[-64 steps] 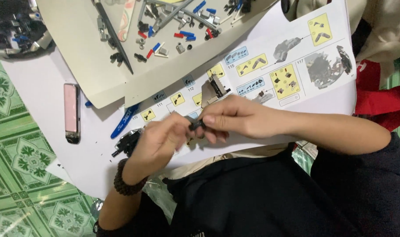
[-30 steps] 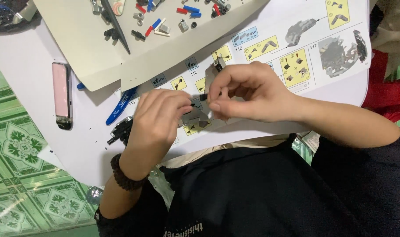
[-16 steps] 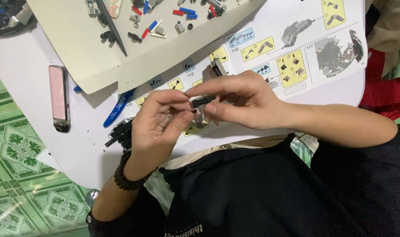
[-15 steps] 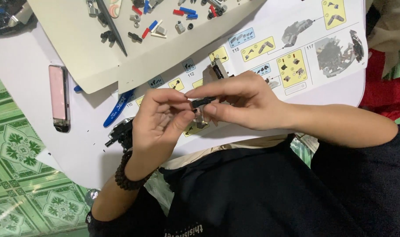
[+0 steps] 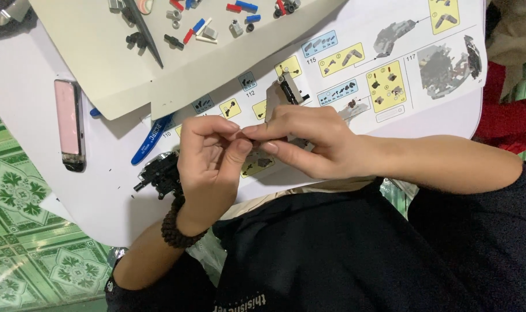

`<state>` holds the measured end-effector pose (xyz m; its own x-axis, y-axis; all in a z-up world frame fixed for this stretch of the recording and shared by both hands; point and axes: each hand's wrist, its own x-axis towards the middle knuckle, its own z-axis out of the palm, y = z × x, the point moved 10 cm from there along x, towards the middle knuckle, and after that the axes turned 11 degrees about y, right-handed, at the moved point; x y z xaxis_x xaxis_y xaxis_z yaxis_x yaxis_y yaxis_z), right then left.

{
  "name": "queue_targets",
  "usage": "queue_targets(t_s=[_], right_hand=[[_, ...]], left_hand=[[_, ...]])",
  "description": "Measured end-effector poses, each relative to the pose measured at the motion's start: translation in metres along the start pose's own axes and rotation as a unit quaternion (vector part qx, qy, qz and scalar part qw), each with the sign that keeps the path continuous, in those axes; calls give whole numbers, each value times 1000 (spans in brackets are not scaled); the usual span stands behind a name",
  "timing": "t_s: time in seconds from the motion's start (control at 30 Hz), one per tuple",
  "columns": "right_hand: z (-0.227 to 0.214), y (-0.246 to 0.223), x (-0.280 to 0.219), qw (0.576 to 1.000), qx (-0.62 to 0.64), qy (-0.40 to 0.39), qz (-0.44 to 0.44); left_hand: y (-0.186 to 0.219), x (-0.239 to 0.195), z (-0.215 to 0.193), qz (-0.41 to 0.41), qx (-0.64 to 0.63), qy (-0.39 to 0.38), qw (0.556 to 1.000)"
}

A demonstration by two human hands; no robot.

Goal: The person assembles a mechanical kit by hand, following a printed instruction manual. They pick small black and grey plastic parts from a tray, connect them into subassemblies, and then join the subassemblies into a larger structure. The person rotates the assembly to check fit and alignment throughout the process.

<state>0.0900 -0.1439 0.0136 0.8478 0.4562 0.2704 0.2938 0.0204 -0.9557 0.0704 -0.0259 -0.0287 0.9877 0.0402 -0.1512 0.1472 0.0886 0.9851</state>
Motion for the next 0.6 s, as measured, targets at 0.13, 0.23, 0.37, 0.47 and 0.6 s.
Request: queue_targets(t_s=[0.13,0.23,0.37,0.47,0.6], right_hand=[[3,3,-5,1000,-1,24,-10],[3,9,-7,999,17,48,14],[3,9,-6,998,20,58,-2],[5,12,-6,998,6,61,-29],[6,15,-4,999,1,53,-10]], left_hand=[[-1,-5,1,33,-5,24,999],[6,-5,0,81,6,46,996],[11,-6,2,115,-7,47,992],[9,-7,0,117,28,61,991],[9,-3,-1,107,51,64,991]])
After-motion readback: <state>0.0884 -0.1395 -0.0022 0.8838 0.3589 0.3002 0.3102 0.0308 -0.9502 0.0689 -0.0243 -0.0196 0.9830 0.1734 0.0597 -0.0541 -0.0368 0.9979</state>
